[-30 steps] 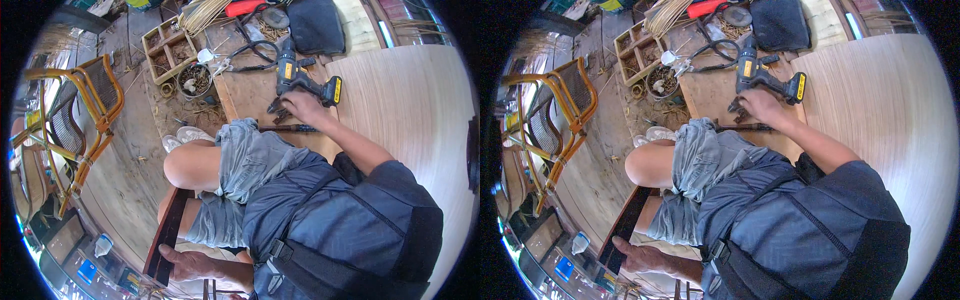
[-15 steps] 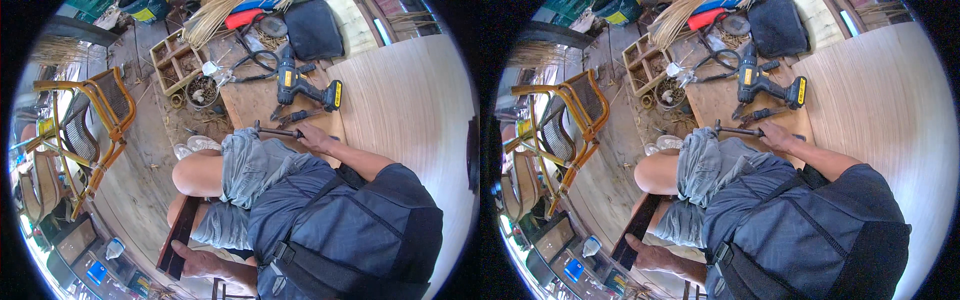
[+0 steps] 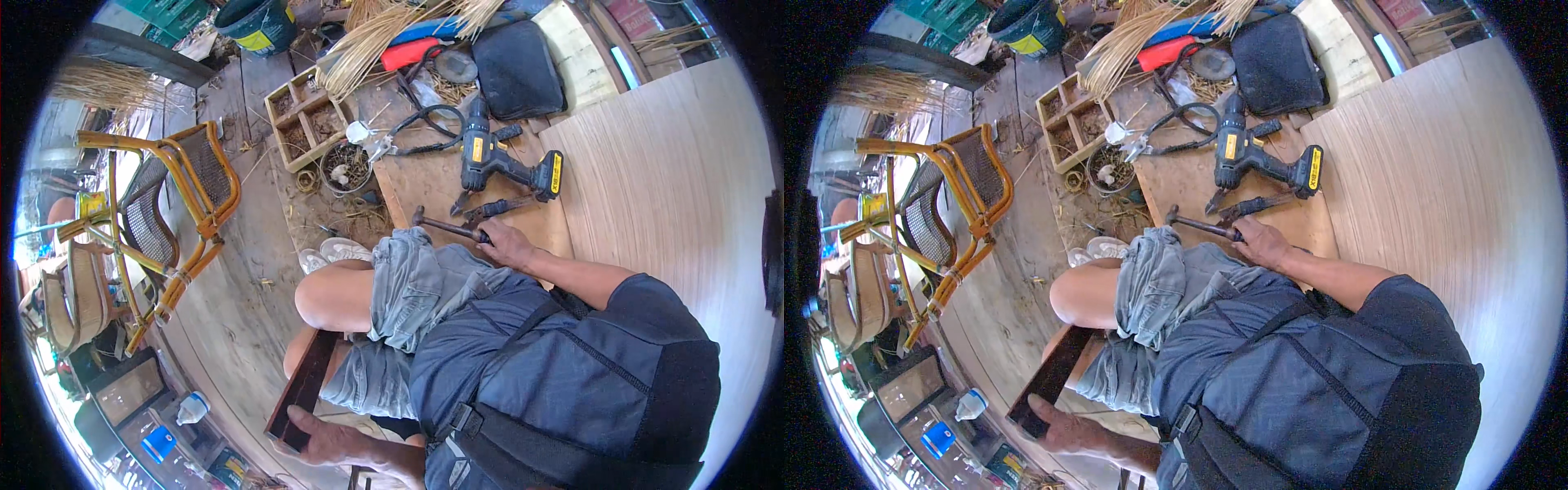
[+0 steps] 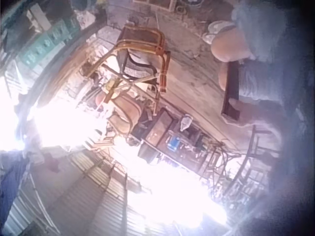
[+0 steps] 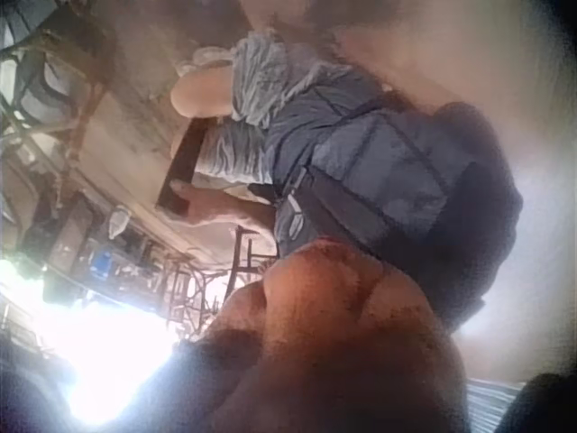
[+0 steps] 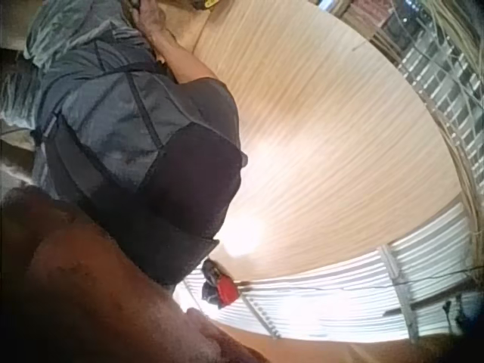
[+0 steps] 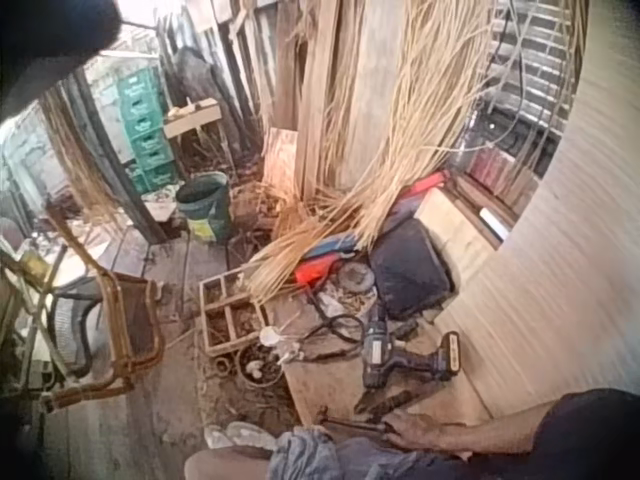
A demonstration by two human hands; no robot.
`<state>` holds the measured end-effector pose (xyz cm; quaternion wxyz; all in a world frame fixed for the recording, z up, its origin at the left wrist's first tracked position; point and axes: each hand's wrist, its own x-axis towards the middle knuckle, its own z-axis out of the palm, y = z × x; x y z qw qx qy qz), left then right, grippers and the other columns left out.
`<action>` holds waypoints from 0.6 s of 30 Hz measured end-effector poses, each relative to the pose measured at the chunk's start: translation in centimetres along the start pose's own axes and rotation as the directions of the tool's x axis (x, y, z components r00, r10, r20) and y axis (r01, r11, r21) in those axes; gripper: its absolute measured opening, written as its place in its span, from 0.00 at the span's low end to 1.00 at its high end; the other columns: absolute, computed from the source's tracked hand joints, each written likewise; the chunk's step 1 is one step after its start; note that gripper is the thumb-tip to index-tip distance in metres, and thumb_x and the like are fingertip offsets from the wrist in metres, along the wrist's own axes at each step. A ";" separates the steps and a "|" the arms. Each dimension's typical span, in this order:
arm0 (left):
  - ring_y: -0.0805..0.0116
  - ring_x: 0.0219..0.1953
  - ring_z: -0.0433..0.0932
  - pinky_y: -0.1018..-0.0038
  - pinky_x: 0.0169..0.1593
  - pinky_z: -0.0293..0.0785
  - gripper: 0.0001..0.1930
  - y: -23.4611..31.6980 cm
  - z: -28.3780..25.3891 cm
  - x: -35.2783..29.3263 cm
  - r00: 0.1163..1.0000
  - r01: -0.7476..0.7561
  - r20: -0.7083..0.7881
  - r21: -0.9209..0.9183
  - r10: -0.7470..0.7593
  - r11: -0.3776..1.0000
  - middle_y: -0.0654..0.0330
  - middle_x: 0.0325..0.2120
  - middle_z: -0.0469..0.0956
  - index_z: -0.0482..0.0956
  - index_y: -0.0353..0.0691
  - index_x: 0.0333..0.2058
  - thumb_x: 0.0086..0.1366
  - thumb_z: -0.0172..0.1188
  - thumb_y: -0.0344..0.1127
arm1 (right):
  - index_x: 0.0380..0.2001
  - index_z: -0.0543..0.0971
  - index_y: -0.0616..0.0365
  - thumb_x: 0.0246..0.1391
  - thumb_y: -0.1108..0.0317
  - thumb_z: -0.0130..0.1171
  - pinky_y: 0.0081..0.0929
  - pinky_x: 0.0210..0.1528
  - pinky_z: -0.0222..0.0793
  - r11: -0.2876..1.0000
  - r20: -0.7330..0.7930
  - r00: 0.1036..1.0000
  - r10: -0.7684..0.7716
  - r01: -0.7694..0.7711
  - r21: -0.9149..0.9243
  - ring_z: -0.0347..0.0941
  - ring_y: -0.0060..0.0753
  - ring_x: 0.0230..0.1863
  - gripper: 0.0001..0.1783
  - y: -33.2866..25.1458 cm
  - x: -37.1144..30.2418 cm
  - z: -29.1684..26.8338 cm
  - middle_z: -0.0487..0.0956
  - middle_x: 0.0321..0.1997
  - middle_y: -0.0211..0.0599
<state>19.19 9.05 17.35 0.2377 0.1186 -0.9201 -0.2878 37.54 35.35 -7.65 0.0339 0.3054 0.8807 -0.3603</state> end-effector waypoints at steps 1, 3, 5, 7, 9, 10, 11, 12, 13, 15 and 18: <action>0.56 0.42 0.74 0.65 0.45 0.71 0.27 -0.3 0.3 0.1 1.000 -0.029 -0.005 -0.057 0.029 0.998 0.46 0.41 0.75 0.71 0.26 0.46 0.59 0.60 0.47 | 0.41 0.69 0.57 0.48 0.61 0.59 0.43 0.42 0.69 1.000 -0.010 1.000 -0.003 0.003 0.002 0.70 0.52 0.43 0.19 0.2 -0.2 0.2 0.70 0.41 0.45; 0.58 0.38 0.75 0.66 0.43 0.71 0.24 -0.6 1.1 0.9 0.996 -0.090 -0.014 -0.173 0.089 0.981 0.48 0.38 0.76 0.72 0.28 0.44 0.58 0.63 0.43 | 0.40 0.70 0.57 0.47 0.61 0.59 0.44 0.42 0.69 1.000 -0.032 0.999 -0.002 0.002 0.007 0.69 0.53 0.42 0.19 0.5 -0.6 0.5 0.70 0.40 0.45; 0.60 0.40 0.74 0.66 0.48 0.70 0.28 -0.4 0.4 2.2 0.984 -0.076 0.139 -0.225 0.109 0.971 0.49 0.38 0.76 0.71 0.26 0.44 0.57 0.63 0.48 | 0.39 0.70 0.57 0.46 0.61 0.59 0.44 0.42 0.68 0.996 0.006 0.999 0.042 -0.041 -0.083 0.69 0.52 0.44 0.18 0.6 -0.6 0.4 0.71 0.39 0.45; 0.60 0.40 0.74 0.65 0.51 0.69 0.29 -3.2 0.6 5.5 0.945 -0.135 0.228 -0.382 0.234 0.914 0.50 0.37 0.75 0.71 0.27 0.43 0.56 0.64 0.50 | 0.37 0.71 0.57 0.46 0.61 0.59 0.43 0.43 0.68 0.989 0.025 0.999 0.040 -0.036 -0.140 0.68 0.51 0.45 0.17 0.8 -0.7 0.7 0.72 0.38 0.44; 0.61 0.42 0.73 0.64 0.53 0.66 0.29 -3.1 1.3 7.7 0.844 -0.067 0.343 -0.695 0.413 0.715 0.54 0.36 0.75 0.72 0.28 0.43 0.55 0.64 0.50 | 0.36 0.72 0.57 0.45 0.62 0.59 0.42 0.44 0.67 0.984 0.021 0.999 -0.036 0.039 -0.173 0.68 0.50 0.46 0.15 1.1 -0.5 0.9 0.72 0.37 0.44; 0.60 0.42 0.73 0.61 0.55 0.65 0.28 -3.7 1.9 8.5 0.852 -0.041 0.346 -0.703 0.393 0.710 0.55 0.35 0.74 0.72 0.32 0.43 0.53 0.66 0.50 | 0.37 0.73 0.56 0.45 0.63 0.58 0.40 0.46 0.66 0.985 0.036 0.999 -0.038 0.044 -0.167 0.68 0.47 0.45 0.16 1.2 -0.4 0.7 0.72 0.36 0.43; 0.60 0.43 0.73 0.60 0.55 0.65 0.27 -4.6 2.0 9.5 0.818 0.033 0.404 -0.744 0.410 0.667 0.55 0.35 0.74 0.72 0.33 0.43 0.53 0.66 0.49 | 0.38 0.73 0.56 0.45 0.63 0.58 0.39 0.47 0.66 0.972 -0.047 0.987 -0.151 0.140 -0.191 0.68 0.46 0.45 0.16 2.0 -0.2 0.5 0.72 0.37 0.43; 0.60 0.43 0.73 0.59 0.56 0.64 0.27 -4.8 2.7 10.1 0.770 0.126 0.468 -0.777 0.433 0.617 0.55 0.36 0.74 0.72 0.34 0.42 0.52 0.67 0.49 | 0.39 0.73 0.56 0.45 0.63 0.58 0.39 0.47 0.65 0.949 -0.130 0.960 -0.248 0.214 -0.230 0.67 0.46 0.45 0.16 2.7 -0.1 -0.6 0.72 0.38 0.43; 0.59 0.44 0.73 0.58 0.56 0.64 0.26 -5.3 3.2 10.6 0.717 0.221 0.524 -0.796 0.459 0.564 0.54 0.36 0.74 0.72 0.35 0.42 0.52 0.67 0.48 | 0.39 0.73 0.57 0.45 0.63 0.57 0.38 0.48 0.65 0.918 -0.205 0.916 -0.345 0.284 -0.276 0.67 0.46 0.45 0.17 3.0 0.1 -1.3 0.72 0.38 0.42; 0.59 0.41 0.73 0.54 0.57 0.62 0.23 -5.6 3.0 11.2 0.606 0.270 0.561 -0.811 0.563 0.519 0.56 0.33 0.73 0.72 0.38 0.38 0.50 0.68 0.47 | 0.43 0.72 0.57 0.42 0.66 0.60 0.38 0.51 0.64 0.917 -0.214 0.947 -0.241 0.150 -0.370 0.66 0.46 0.48 0.22 3.0 0.5 -3.3 0.72 0.44 0.41; 0.59 0.36 0.73 0.52 0.54 0.64 0.19 -5.7 3.0 10.5 0.497 0.296 0.554 -0.832 0.668 0.470 0.58 0.27 0.71 0.68 0.40 0.30 0.51 0.67 0.45 | 0.46 0.70 0.56 0.39 0.70 0.62 0.39 0.52 0.64 0.911 -0.180 0.974 -0.138 0.054 -0.408 0.65 0.46 0.50 0.26 3.3 1.2 -4.1 0.70 0.48 0.39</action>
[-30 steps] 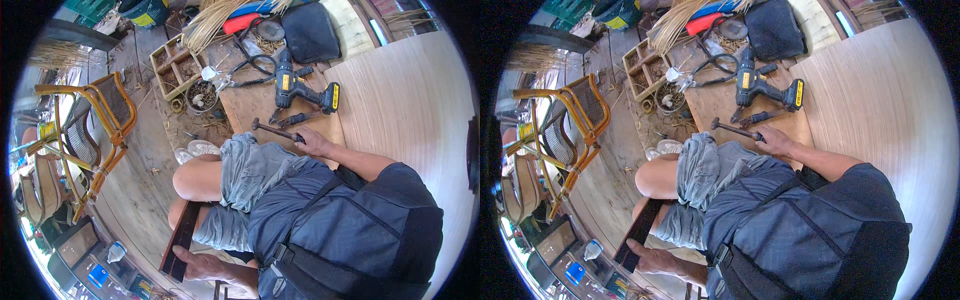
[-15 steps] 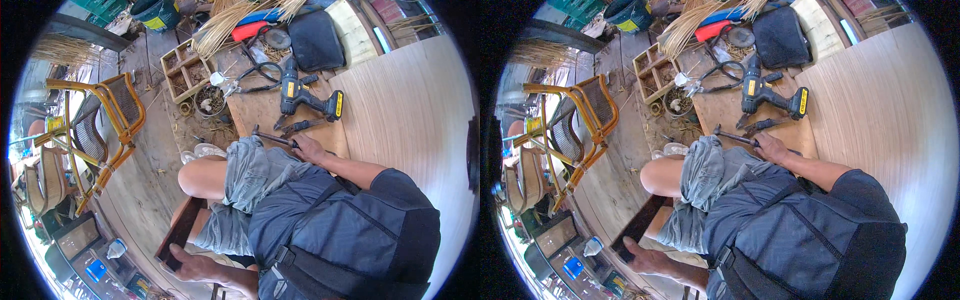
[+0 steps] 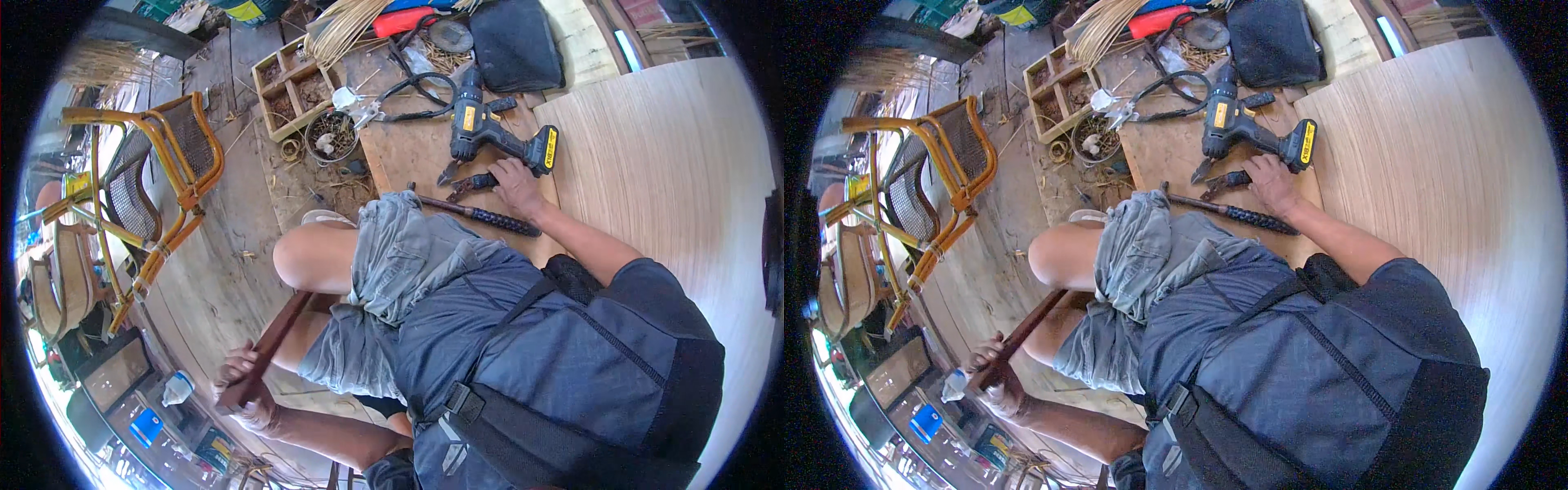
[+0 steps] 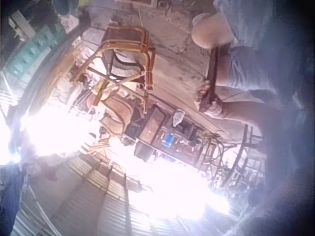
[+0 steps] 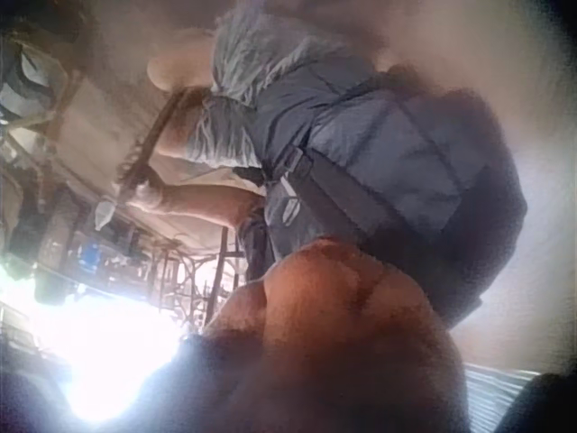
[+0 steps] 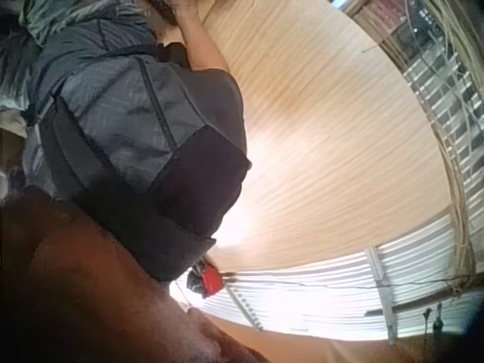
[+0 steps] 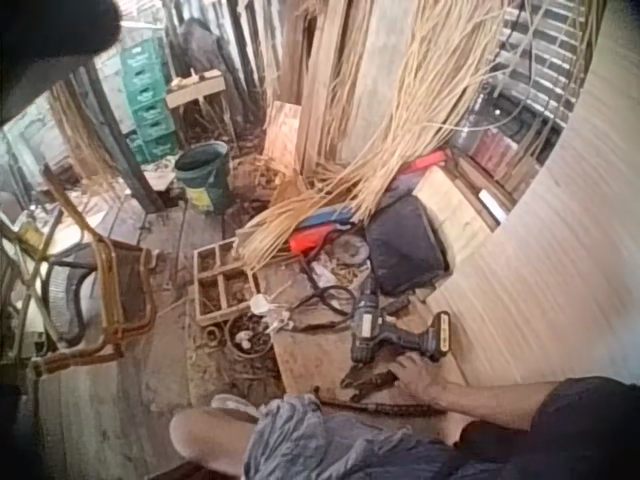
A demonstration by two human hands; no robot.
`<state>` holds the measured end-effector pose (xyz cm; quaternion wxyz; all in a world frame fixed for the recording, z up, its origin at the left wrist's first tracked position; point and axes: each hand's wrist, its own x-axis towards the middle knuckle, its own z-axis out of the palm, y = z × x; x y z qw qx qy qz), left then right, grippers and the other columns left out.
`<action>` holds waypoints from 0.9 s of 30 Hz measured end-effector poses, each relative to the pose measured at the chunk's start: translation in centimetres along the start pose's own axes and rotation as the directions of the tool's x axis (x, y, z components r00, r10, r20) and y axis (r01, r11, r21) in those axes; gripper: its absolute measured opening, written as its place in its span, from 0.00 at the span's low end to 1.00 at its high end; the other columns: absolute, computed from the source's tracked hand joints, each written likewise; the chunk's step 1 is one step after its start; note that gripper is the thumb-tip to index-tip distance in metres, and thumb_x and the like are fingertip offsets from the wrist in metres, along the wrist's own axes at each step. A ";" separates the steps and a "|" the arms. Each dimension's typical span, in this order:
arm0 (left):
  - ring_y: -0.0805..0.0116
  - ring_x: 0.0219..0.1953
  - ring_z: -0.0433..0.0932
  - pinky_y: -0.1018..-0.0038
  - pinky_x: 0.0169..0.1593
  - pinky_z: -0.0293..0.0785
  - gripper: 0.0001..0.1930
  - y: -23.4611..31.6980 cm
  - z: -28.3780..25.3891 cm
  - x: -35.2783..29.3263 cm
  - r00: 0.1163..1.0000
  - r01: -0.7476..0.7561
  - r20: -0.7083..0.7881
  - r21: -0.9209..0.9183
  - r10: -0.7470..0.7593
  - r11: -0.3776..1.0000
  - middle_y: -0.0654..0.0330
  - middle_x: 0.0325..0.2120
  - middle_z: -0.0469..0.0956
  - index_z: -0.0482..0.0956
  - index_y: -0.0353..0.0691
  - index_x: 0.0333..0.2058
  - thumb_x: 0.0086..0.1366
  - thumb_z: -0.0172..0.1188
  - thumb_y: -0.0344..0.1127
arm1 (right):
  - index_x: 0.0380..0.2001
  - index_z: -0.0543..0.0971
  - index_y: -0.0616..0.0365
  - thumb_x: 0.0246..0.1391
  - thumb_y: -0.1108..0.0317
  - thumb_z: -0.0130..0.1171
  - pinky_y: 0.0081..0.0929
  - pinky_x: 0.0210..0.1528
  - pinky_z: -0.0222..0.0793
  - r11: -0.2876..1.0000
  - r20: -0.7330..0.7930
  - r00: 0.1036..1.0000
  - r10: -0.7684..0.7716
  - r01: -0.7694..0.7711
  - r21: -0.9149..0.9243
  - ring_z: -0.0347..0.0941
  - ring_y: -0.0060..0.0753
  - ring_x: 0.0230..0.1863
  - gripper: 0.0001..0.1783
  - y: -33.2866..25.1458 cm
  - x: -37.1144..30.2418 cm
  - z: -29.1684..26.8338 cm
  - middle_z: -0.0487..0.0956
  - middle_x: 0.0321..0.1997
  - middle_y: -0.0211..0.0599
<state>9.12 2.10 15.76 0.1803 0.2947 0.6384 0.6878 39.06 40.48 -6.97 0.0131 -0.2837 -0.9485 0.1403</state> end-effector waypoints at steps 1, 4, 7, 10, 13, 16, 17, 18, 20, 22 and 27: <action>0.59 0.33 0.73 0.51 0.53 0.65 0.15 -0.6 -0.4 0.1 0.999 0.003 0.039 -0.007 -0.003 1.000 0.57 0.22 0.70 0.65 0.41 0.26 0.56 0.61 0.41 | 0.45 0.71 0.56 0.39 0.70 0.62 0.39 0.52 0.64 0.999 0.049 0.999 0.019 -0.017 -0.035 0.66 0.46 0.49 0.25 -0.1 0.3 -0.2 0.71 0.48 0.39; 0.59 0.31 0.73 0.50 0.54 0.65 0.12 -1.0 -1.3 -1.0 0.999 0.031 0.007 0.033 -0.031 0.999 0.57 0.20 0.68 0.63 0.40 0.25 0.59 0.56 0.38 | 0.44 0.72 0.57 0.40 0.69 0.62 0.40 0.50 0.65 1.000 0.047 0.999 0.018 -0.017 -0.011 0.67 0.47 0.47 0.23 -0.6 1.4 -0.8 0.72 0.46 0.40; 0.58 0.35 0.73 0.50 0.56 0.63 0.10 -0.1 -0.3 -1.3 0.993 0.038 -0.111 0.018 -0.036 0.999 0.55 0.24 0.69 0.65 0.39 0.28 0.59 0.55 0.37 | 0.43 0.74 0.57 0.41 0.68 0.62 0.40 0.47 0.66 0.993 -0.184 0.983 -0.019 0.040 0.115 0.69 0.47 0.44 0.21 0.3 4.4 -1.6 0.73 0.43 0.40; 0.54 0.46 0.71 0.53 0.59 0.60 0.14 -0.4 -0.1 -1.2 0.991 0.015 -0.132 -0.048 -0.021 0.999 0.52 0.35 0.71 0.69 0.38 0.39 0.59 0.56 0.40 | 0.43 0.74 0.54 0.44 0.69 0.59 0.39 0.46 0.66 0.990 -0.254 0.960 0.118 -0.135 -0.052 0.69 0.47 0.44 0.19 4.8 9.0 -3.7 0.73 0.42 0.40; 0.52 0.51 0.69 0.54 0.59 0.60 0.23 0.4 1.3 -1.1 0.988 0.034 -0.150 0.028 -0.029 0.999 0.49 0.41 0.72 0.69 0.37 0.46 0.58 0.58 0.46 | 0.49 0.72 0.46 0.51 0.69 0.51 0.41 0.49 0.66 0.948 0.008 0.974 0.224 -0.216 -0.233 0.68 0.47 0.47 0.19 9.1 11.0 -3.5 0.71 0.48 0.40; 0.50 0.55 0.68 0.55 0.58 0.61 0.32 0.8 1.0 -1.8 0.985 0.097 -0.147 0.061 -0.087 0.993 0.45 0.47 0.71 0.67 0.35 0.51 0.54 0.62 0.51 | 0.45 0.73 0.52 0.43 0.70 0.58 0.41 0.49 0.68 0.916 0.156 0.934 0.321 -0.264 -0.303 0.66 0.48 0.49 0.21 10.3 11.9 -2.9 0.71 0.43 0.42; 0.51 0.54 0.68 0.56 0.58 0.62 0.33 0.9 1.1 -2.0 0.986 0.097 -0.144 0.093 -0.083 0.991 0.45 0.47 0.71 0.67 0.34 0.51 0.53 0.62 0.51 | 0.44 0.73 0.52 0.43 0.70 0.58 0.41 0.48 0.68 0.919 0.175 0.941 0.290 -0.223 -0.324 0.67 0.48 0.49 0.20 10.1 12.3 -3.3 0.71 0.43 0.42; 0.52 0.54 0.68 0.57 0.57 0.63 0.34 0.9 1.4 -2.3 0.987 0.096 -0.138 0.124 -0.079 0.988 0.44 0.47 0.71 0.67 0.33 0.50 0.52 0.63 0.52 | 0.43 0.73 0.52 0.44 0.69 0.58 0.41 0.47 0.69 0.920 0.193 0.946 0.262 -0.184 -0.345 0.67 0.48 0.48 0.18 10.2 12.6 -3.9 0.71 0.42 0.41; 0.54 0.52 0.70 0.61 0.56 0.64 0.37 1.5 2.7 -2.9 0.980 0.133 -0.169 0.194 -0.100 0.972 0.44 0.47 0.71 0.68 0.28 0.50 0.49 0.63 0.53 | 0.40 0.75 0.52 0.46 0.69 0.56 0.42 0.44 0.70 0.908 0.239 0.950 0.201 -0.089 -0.409 0.71 0.48 0.45 0.15 10.8 13.7 -4.6 0.74 0.40 0.42; 0.51 0.53 0.68 0.57 0.58 0.60 0.44 1.7 2.8 -3.3 0.963 0.220 -0.211 0.245 -0.169 0.944 0.44 0.50 0.69 0.65 0.29 0.52 0.45 0.65 0.59 | 0.38 0.76 0.54 0.46 0.67 0.56 0.42 0.43 0.70 0.874 0.345 0.885 0.313 -0.126 -0.469 0.72 0.48 0.44 0.13 10.1 15.4 -8.0 0.76 0.39 0.45; 0.51 0.55 0.66 0.57 0.59 0.59 0.46 0.8 4.3 -2.7 0.961 0.200 -0.238 0.257 -0.138 0.946 0.43 0.52 0.66 0.63 0.27 0.53 0.46 0.65 0.60 | 0.34 0.77 0.59 0.45 0.62 0.60 0.40 0.35 0.71 0.814 0.122 0.908 0.401 -0.292 -0.502 0.76 0.48 0.34 0.14 12.6 13.6 -14.3 0.77 0.32 0.47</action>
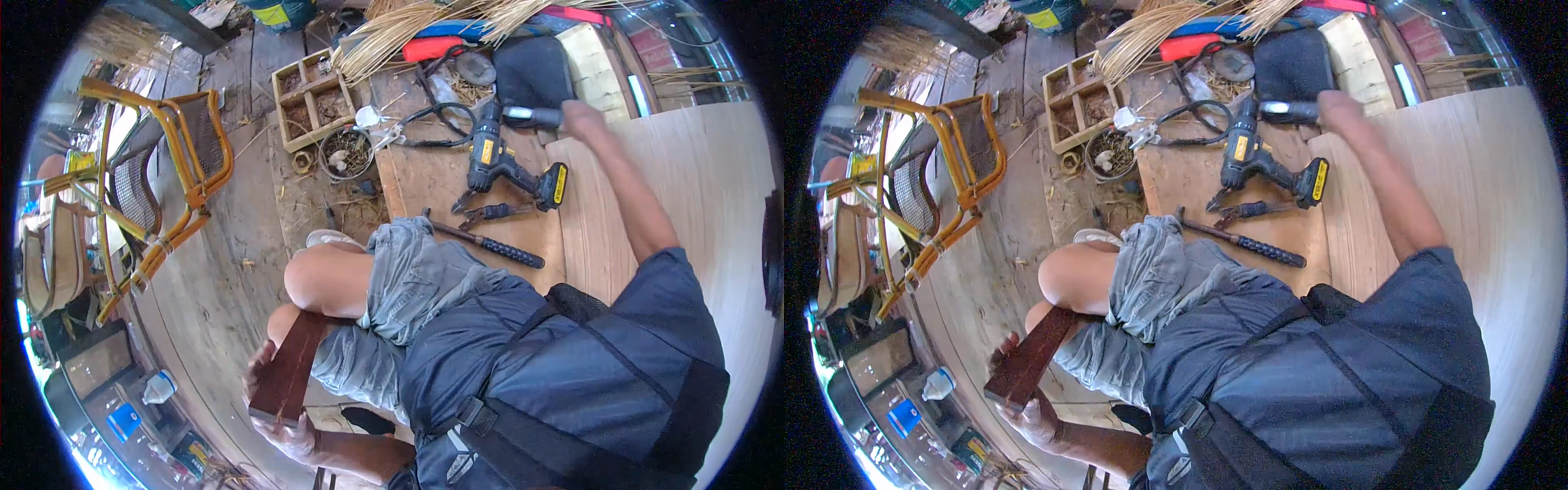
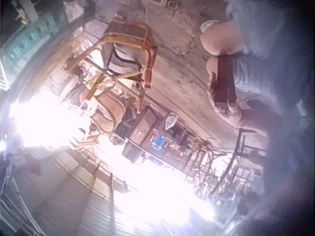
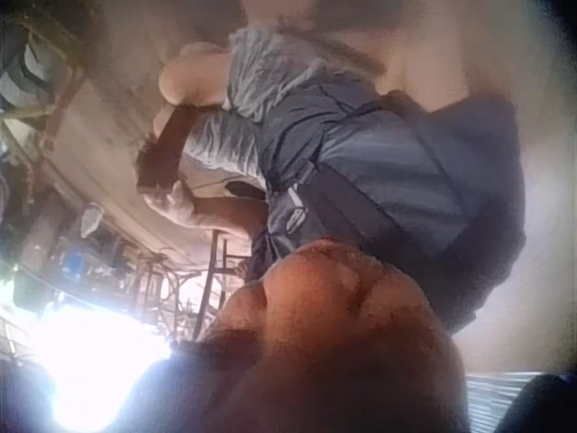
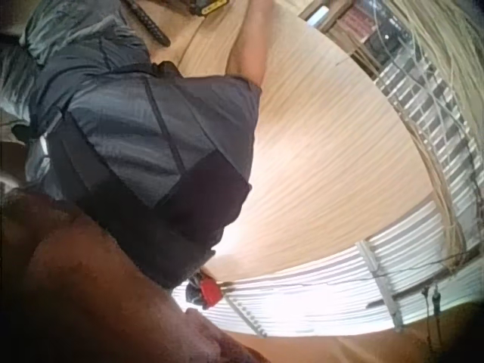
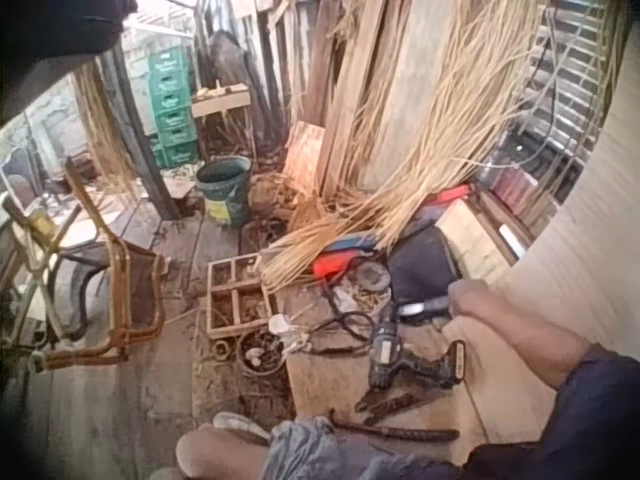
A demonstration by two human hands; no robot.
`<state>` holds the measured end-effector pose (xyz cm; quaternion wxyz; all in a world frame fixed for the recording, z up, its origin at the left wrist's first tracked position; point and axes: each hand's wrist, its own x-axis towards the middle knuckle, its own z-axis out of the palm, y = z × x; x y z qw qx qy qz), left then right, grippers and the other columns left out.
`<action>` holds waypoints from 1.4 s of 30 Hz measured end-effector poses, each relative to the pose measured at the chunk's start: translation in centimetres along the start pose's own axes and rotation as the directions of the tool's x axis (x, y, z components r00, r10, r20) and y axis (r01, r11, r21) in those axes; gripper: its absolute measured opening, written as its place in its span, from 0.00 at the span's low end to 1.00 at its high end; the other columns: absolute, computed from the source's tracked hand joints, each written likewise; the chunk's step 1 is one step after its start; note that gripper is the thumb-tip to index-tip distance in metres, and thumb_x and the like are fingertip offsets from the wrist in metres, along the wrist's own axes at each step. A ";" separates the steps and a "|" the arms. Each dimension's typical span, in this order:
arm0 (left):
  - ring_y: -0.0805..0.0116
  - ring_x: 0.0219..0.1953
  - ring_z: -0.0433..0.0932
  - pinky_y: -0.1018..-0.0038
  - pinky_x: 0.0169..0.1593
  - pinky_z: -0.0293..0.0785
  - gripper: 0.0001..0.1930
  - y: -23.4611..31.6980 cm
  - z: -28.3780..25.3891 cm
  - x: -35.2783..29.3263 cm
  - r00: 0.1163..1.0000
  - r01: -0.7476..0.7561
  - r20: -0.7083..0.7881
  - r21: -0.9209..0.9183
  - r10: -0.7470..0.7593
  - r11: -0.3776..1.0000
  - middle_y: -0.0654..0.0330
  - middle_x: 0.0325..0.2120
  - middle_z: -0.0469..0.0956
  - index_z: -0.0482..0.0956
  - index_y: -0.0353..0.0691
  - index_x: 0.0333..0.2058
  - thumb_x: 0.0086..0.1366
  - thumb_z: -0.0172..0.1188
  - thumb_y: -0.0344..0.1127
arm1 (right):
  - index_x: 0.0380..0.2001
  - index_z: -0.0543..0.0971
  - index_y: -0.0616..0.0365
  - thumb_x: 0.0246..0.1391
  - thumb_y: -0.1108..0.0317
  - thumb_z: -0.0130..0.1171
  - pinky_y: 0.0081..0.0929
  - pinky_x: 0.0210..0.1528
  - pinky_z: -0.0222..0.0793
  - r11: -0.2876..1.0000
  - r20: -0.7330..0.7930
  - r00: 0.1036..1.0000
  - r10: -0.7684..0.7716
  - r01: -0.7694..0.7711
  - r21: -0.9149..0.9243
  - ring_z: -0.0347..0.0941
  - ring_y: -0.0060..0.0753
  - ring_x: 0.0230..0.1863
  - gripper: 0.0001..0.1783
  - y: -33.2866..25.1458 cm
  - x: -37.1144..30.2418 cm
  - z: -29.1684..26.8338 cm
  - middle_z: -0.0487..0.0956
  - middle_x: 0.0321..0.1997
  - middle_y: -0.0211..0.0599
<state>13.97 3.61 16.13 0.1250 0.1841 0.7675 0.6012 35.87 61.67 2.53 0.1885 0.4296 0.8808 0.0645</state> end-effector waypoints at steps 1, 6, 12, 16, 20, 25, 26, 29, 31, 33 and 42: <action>0.54 0.56 0.65 0.57 0.59 0.58 0.43 1.0 1.1 -0.1 0.996 -0.082 -0.023 0.048 0.083 0.995 0.44 0.53 0.65 0.64 0.27 0.53 0.51 0.62 0.60 | 0.36 0.77 0.60 0.47 0.63 0.58 0.38 0.36 0.72 0.980 0.042 0.999 -0.002 -0.006 0.199 0.77 0.45 0.35 0.14 -0.5 -0.8 -2.5 0.78 0.34 0.47; 0.56 0.51 0.70 0.59 0.57 0.62 0.42 -0.1 -0.9 -6.0 0.928 -0.106 -0.342 0.144 0.150 0.984 0.43 0.49 0.69 0.66 0.25 0.51 0.56 0.54 0.63 | 0.50 0.70 0.65 0.50 0.70 0.56 0.24 0.34 0.72 0.216 -0.086 0.990 -0.108 0.108 0.970 0.75 0.23 0.32 0.22 -11.0 -10.1 -8.9 0.78 0.31 0.37; 0.60 0.51 0.71 0.64 0.55 0.64 0.29 5.5 9.2 -4.3 0.983 0.112 0.141 0.066 -0.120 0.992 0.49 0.49 0.71 0.65 0.27 0.53 0.59 0.59 0.43 | 0.46 0.70 0.58 0.45 0.60 0.65 0.34 0.41 0.70 -0.262 -0.536 0.477 -0.696 0.527 0.809 0.74 0.40 0.36 0.26 -23.9 -23.8 -10.4 0.75 0.41 0.43; 0.63 0.47 0.73 0.67 0.53 0.66 0.24 3.4 9.8 -6.2 0.999 0.037 -0.008 -0.088 -0.038 0.995 0.51 0.46 0.73 0.62 0.31 0.55 0.60 0.55 0.31 | 0.47 0.70 0.58 0.45 0.63 0.65 0.34 0.42 0.70 -0.296 -0.496 0.319 -0.808 0.507 0.809 0.74 0.43 0.38 0.25 -25.4 -25.5 -10.3 0.75 0.41 0.44; 0.71 0.28 0.73 0.74 0.33 0.71 0.16 5.7 6.7 -7.9 0.966 0.048 -0.257 0.019 -0.041 0.999 0.57 0.27 0.75 0.67 0.32 0.45 0.63 0.53 0.37 | 0.46 0.70 0.58 0.47 0.63 0.61 0.36 0.45 0.68 0.095 -0.246 0.518 -0.819 0.545 0.833 0.74 0.48 0.41 0.23 -22.5 -20.3 -7.2 0.74 0.42 0.46; 0.72 0.21 0.70 0.75 0.28 0.69 0.18 7.9 1.8 -5.2 0.967 0.228 -0.236 0.648 -0.093 0.727 0.58 0.21 0.73 0.71 0.37 0.40 0.56 0.65 0.39 | 0.50 0.67 0.58 0.44 0.61 0.62 0.43 0.49 0.65 0.656 0.016 0.841 -0.540 0.410 0.634 0.68 0.55 0.48 0.29 -16.4 -16.0 7.7 0.72 0.45 0.52; 0.69 0.22 0.72 0.74 0.29 0.70 0.18 8.3 1.5 -4.7 0.980 0.197 -0.166 0.704 -0.112 0.683 0.56 0.22 0.74 0.72 0.38 0.40 0.53 0.67 0.37 | 0.50 0.66 0.58 0.43 0.61 0.62 0.45 0.49 0.64 0.711 0.108 0.832 -0.544 0.388 0.587 0.67 0.56 0.49 0.30 -15.6 -16.5 9.5 0.71 0.46 0.53; 0.61 0.21 0.75 0.73 0.28 0.71 0.18 9.1 1.1 -4.1 0.985 0.171 -0.123 0.728 -0.119 0.664 0.54 0.20 0.75 0.73 0.39 0.39 0.54 0.67 0.39 | 0.49 0.66 0.58 0.44 0.64 0.60 0.45 0.49 0.64 0.791 0.163 0.857 -0.489 0.358 0.496 0.67 0.55 0.49 0.28 -15.3 -18.5 11.9 0.70 0.46 0.54; 0.53 0.23 0.78 0.68 0.28 0.72 0.17 10.4 1.2 -3.6 0.984 0.167 -0.092 0.775 -0.152 0.609 0.51 0.20 0.76 0.73 0.39 0.38 0.54 0.66 0.39 | 0.48 0.68 0.58 0.45 0.65 0.59 0.43 0.46 0.65 0.734 0.048 0.880 -0.472 0.362 0.575 0.69 0.53 0.46 0.25 -14.9 -18.7 12.0 0.72 0.41 0.52; 0.49 0.25 0.78 0.65 0.28 0.72 0.16 10.6 1.3 -3.1 0.979 0.169 -0.074 0.813 -0.189 0.556 0.50 0.21 0.77 0.73 0.39 0.37 0.55 0.65 0.41 | 0.46 0.70 0.59 0.45 0.66 0.58 0.41 0.43 0.66 0.651 -0.002 0.887 -0.461 0.340 0.679 0.71 0.51 0.42 0.22 -14.5 -18.4 11.2 0.74 0.36 0.50; 0.40 0.30 0.73 0.56 0.29 0.67 0.15 11.1 2.1 -1.2 0.958 0.187 -0.060 0.873 -0.282 0.450 0.42 0.22 0.74 0.70 0.34 0.30 0.57 0.61 0.40 | 0.44 0.71 0.63 0.50 0.63 0.57 0.28 0.34 0.67 0.067 -0.267 0.636 -0.724 0.450 0.890 0.69 0.36 0.27 0.20 -16.1 -21.8 -10.0 0.73 0.27 0.41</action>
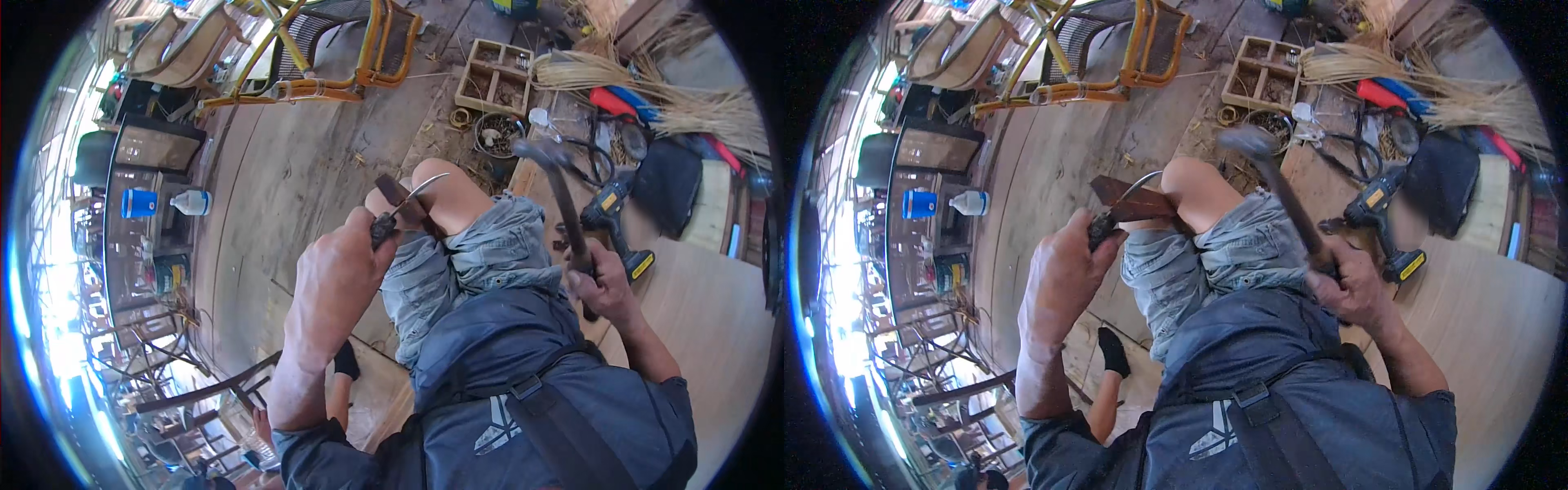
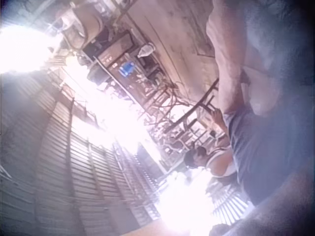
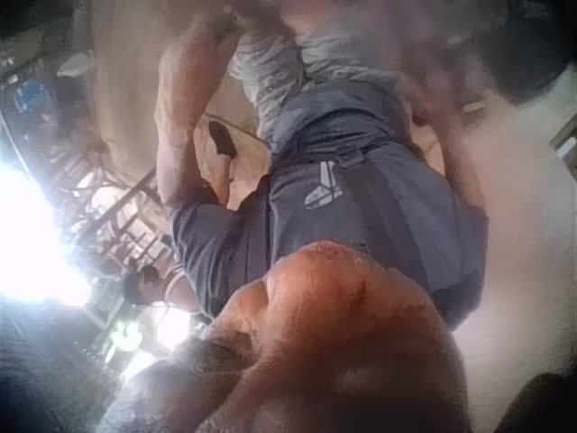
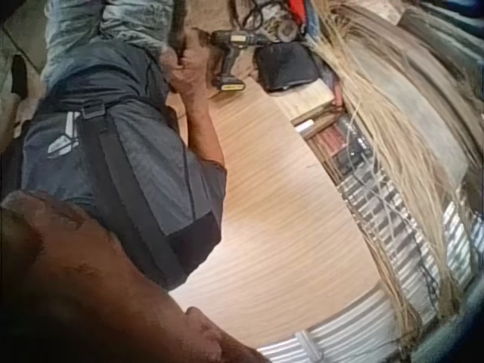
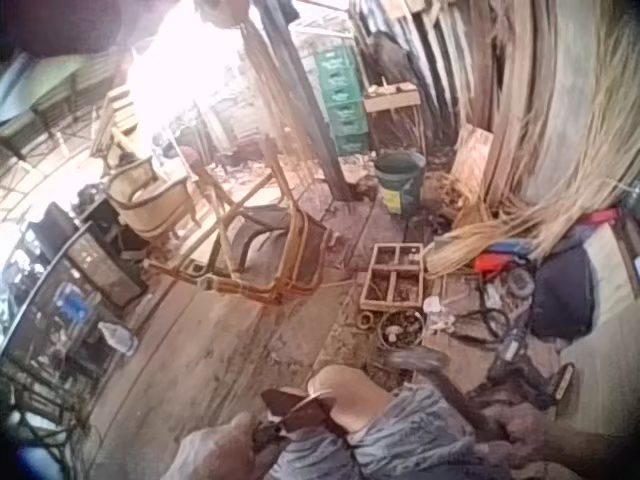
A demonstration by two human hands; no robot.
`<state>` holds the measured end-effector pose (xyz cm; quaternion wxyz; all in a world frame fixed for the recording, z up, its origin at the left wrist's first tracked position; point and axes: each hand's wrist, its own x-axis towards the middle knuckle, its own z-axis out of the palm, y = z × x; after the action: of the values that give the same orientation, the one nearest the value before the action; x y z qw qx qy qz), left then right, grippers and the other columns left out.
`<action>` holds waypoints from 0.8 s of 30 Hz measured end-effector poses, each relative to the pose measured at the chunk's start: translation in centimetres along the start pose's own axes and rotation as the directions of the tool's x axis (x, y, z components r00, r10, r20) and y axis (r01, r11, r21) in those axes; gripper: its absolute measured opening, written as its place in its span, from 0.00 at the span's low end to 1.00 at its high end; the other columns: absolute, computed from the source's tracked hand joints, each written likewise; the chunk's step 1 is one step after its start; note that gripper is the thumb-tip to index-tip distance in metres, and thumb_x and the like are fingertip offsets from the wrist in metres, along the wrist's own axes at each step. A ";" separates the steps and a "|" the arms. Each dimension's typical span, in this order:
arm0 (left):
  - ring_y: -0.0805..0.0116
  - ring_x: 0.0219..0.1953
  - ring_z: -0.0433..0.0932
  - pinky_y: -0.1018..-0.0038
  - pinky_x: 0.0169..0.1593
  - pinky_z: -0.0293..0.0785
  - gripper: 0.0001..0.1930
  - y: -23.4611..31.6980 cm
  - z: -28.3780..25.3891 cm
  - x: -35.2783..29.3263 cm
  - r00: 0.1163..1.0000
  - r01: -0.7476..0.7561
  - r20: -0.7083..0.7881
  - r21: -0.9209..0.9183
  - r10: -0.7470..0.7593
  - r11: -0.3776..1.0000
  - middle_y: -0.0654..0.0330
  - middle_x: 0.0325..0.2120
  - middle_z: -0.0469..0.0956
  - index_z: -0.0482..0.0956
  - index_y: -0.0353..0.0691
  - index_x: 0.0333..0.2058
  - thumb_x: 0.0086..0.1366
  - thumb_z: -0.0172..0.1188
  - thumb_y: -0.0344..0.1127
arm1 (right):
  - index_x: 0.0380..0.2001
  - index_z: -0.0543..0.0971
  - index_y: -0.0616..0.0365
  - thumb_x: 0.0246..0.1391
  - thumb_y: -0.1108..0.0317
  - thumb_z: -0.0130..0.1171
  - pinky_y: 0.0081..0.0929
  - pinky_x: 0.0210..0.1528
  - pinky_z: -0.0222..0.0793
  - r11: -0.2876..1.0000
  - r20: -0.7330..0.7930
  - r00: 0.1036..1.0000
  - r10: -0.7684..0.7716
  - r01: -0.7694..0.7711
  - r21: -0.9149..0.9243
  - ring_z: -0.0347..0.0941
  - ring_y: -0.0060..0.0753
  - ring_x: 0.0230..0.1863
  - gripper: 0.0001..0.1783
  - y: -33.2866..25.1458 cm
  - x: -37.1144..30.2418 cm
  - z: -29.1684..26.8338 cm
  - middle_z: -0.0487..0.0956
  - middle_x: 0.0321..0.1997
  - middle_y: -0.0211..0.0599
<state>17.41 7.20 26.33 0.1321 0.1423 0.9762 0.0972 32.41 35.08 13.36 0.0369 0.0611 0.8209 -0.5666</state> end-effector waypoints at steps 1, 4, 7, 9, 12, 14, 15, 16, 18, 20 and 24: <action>0.40 0.30 0.73 0.55 0.30 0.67 0.15 -0.1 0.2 0.1 1.000 -0.022 -0.004 -0.004 0.022 1.000 0.42 0.22 0.74 0.70 0.34 0.30 0.57 0.61 0.40 | 0.44 0.71 0.63 0.50 0.63 0.57 0.26 0.34 0.67 0.995 0.041 0.999 -0.029 0.025 0.099 0.69 0.34 0.27 0.20 -2.3 0.2 0.2 0.73 0.26 0.40; 0.40 0.30 0.74 0.54 0.31 0.68 0.15 0.0 0.0 0.3 0.997 -0.071 -0.021 0.009 0.071 0.997 0.42 0.22 0.74 0.70 0.35 0.30 0.57 0.60 0.42 | 0.41 0.70 0.63 0.50 0.64 0.58 0.26 0.34 0.67 0.955 0.045 0.975 -0.218 0.204 0.214 0.70 0.35 0.26 0.18 -5.3 -0.3 0.2 0.74 0.26 0.41; 0.41 0.30 0.74 0.54 0.31 0.68 0.15 -0.5 0.4 0.5 0.998 -0.065 -0.001 0.068 0.066 0.996 0.42 0.22 0.74 0.70 0.34 0.30 0.58 0.60 0.43 | 0.39 0.70 0.60 0.51 0.63 0.59 0.30 0.33 0.68 0.968 0.149 0.957 -0.250 0.253 -0.001 0.71 0.44 0.26 0.16 -6.9 1.2 1.2 0.74 0.26 0.46; 0.41 0.30 0.74 0.54 0.32 0.68 0.15 -1.0 1.8 1.2 0.996 -0.048 0.074 0.124 0.039 0.991 0.42 0.22 0.74 0.70 0.34 0.30 0.58 0.59 0.42 | 0.39 0.70 0.59 0.51 0.64 0.58 0.34 0.30 0.67 0.958 0.242 0.967 -0.086 0.147 -0.247 0.69 0.53 0.26 0.14 -4.6 1.9 1.8 0.73 0.26 0.51; 0.41 0.31 0.74 0.54 0.32 0.68 0.15 -2.6 3.9 1.6 0.996 -0.074 -0.054 0.010 0.075 0.997 0.42 0.23 0.75 0.70 0.34 0.30 0.59 0.58 0.43 | 0.38 0.70 0.62 0.52 0.64 0.57 0.31 0.29 0.66 0.961 0.119 0.969 -0.215 0.231 -0.150 0.71 0.45 0.24 0.14 -4.3 2.2 1.4 0.72 0.24 0.47; 0.41 0.31 0.74 0.54 0.32 0.68 0.16 -2.7 4.5 1.5 0.998 -0.057 -0.038 -0.024 0.056 0.998 0.41 0.23 0.75 0.70 0.34 0.30 0.59 0.58 0.43 | 0.38 0.70 0.63 0.53 0.64 0.57 0.29 0.29 0.66 0.993 0.061 0.991 -0.118 0.119 -0.023 0.72 0.38 0.24 0.15 -5.9 1.6 1.6 0.71 0.24 0.46; 0.41 0.31 0.74 0.54 0.32 0.68 0.16 -2.7 4.7 1.4 0.998 -0.044 -0.039 -0.041 0.042 0.998 0.41 0.23 0.75 0.70 0.34 0.30 0.59 0.58 0.43 | 0.37 0.70 0.64 0.53 0.64 0.57 0.28 0.29 0.66 0.996 0.039 0.996 -0.075 0.074 0.040 0.72 0.35 0.23 0.15 -6.5 1.6 1.6 0.71 0.24 0.46; 0.41 0.31 0.74 0.54 0.32 0.68 0.16 -2.6 4.5 1.5 0.999 -0.044 -0.027 -0.028 0.044 0.999 0.42 0.23 0.75 0.70 0.34 0.30 0.59 0.58 0.44 | 0.37 0.69 0.65 0.53 0.63 0.57 0.27 0.29 0.66 0.966 0.016 0.990 -0.143 0.136 0.219 0.72 0.32 0.24 0.16 -6.6 1.1 1.5 0.71 0.24 0.45; 0.41 0.31 0.74 0.53 0.33 0.69 0.16 -2.2 4.3 2.2 0.999 -0.049 -0.004 0.007 0.049 0.999 0.42 0.23 0.75 0.71 0.34 0.30 0.59 0.57 0.44 | 0.37 0.69 0.66 0.54 0.63 0.57 0.26 0.30 0.66 0.796 -0.068 0.962 -0.263 0.256 0.549 0.71 0.27 0.25 0.16 -5.8 -0.2 1.9 0.70 0.24 0.44; 0.41 0.31 0.74 0.53 0.34 0.69 0.16 -2.5 4.3 2.0 0.999 -0.042 0.006 0.020 0.042 0.999 0.42 0.24 0.75 0.71 0.34 0.30 0.59 0.57 0.44 | 0.38 0.69 0.64 0.53 0.64 0.56 0.27 0.32 0.66 0.958 0.183 0.944 -0.275 0.253 0.135 0.71 0.31 0.28 0.15 -2.8 2.1 2.1 0.70 0.25 0.45; 0.41 0.32 0.75 0.52 0.35 0.70 0.14 -3.8 6.2 4.0 0.999 -0.034 -0.041 0.001 0.034 0.999 0.42 0.25 0.75 0.72 0.35 0.32 0.59 0.56 0.43 | 0.35 0.71 0.62 0.53 0.62 0.55 0.32 0.31 0.65 0.984 0.201 0.979 -0.023 0.058 -0.170 0.69 0.42 0.26 0.14 -1.4 4.1 3.9 0.70 0.24 0.46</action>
<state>14.48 5.82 18.69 0.1105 0.1567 0.9761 0.1022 28.09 31.15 12.78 0.1124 -0.0158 0.8607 -0.4963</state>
